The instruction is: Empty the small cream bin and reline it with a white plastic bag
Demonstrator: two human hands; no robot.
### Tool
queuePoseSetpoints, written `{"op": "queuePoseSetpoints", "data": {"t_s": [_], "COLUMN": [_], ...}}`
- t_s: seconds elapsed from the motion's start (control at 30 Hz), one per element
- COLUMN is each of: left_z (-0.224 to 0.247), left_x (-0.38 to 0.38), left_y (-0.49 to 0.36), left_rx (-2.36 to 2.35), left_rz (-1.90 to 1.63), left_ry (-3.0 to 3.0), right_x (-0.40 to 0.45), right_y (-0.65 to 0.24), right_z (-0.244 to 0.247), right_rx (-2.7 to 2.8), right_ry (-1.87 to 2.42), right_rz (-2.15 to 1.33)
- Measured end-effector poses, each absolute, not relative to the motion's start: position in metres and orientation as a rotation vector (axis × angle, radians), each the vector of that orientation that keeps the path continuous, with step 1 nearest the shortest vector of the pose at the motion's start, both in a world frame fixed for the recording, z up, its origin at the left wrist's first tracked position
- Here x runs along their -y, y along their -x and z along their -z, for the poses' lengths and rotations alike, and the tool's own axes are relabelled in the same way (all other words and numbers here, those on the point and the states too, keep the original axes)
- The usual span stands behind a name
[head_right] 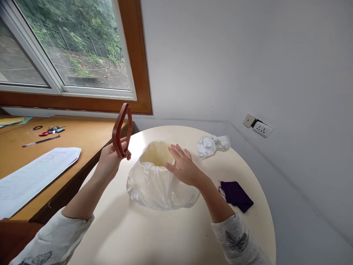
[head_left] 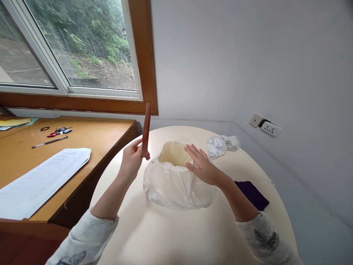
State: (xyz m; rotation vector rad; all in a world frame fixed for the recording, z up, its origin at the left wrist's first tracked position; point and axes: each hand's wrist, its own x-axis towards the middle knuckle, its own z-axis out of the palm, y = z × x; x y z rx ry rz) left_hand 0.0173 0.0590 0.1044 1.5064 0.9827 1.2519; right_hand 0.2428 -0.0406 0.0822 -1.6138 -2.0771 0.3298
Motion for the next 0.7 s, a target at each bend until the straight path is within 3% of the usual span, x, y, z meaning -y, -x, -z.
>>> {"op": "queuePoseSetpoints", "data": {"t_s": [0.2, 0.47, 0.7], "left_z": [-0.103, -0.092, -0.088], "left_x": [-0.049, -0.045, -0.049], "left_y": [-0.023, -0.024, -0.023], "left_rx": [-0.892, -0.749, -0.716], "left_rz": [-1.263, -1.213, -1.223], "left_ry": [-1.48, -1.406, -1.384], "right_x": [0.054, 0.056, 0.056], "right_y": [-0.24, -0.235, -0.221], "right_z": [-0.072, -0.045, -0.052], "right_rx": [1.953, 1.945, 1.93], "right_ry": [1.385, 1.243, 1.221], "right_rz": [0.086, 0.147, 0.374]}}
